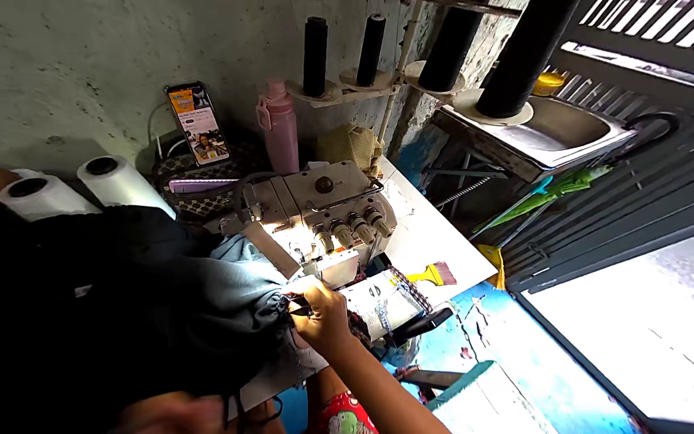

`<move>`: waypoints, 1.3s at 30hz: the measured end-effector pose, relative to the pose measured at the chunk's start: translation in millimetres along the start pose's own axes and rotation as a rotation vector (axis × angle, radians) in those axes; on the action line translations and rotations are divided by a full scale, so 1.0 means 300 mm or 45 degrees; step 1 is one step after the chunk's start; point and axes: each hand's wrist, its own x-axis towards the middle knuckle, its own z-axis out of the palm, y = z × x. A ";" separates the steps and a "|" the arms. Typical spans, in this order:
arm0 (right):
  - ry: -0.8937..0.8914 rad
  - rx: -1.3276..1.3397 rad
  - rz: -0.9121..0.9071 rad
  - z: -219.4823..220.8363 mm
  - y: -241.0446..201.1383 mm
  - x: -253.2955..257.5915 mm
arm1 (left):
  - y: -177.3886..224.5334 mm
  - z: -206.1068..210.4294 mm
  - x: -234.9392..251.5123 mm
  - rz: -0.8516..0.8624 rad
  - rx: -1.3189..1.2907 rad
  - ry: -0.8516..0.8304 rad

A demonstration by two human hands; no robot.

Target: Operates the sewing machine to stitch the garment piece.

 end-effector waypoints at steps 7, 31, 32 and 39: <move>-0.137 -0.083 0.133 -0.034 -0.034 0.044 | -0.201 0.349 -0.015 -0.006 0.293 0.319; -0.161 0.086 -0.113 -0.180 -0.069 -0.184 | -0.116 0.272 0.178 0.843 0.944 -0.326; -0.170 0.094 -0.109 -0.196 -0.062 -0.193 | -0.096 0.263 0.168 0.799 0.985 -0.358; -0.196 0.141 -0.111 -0.192 -0.052 -0.174 | -0.037 0.237 0.166 0.701 1.182 -0.429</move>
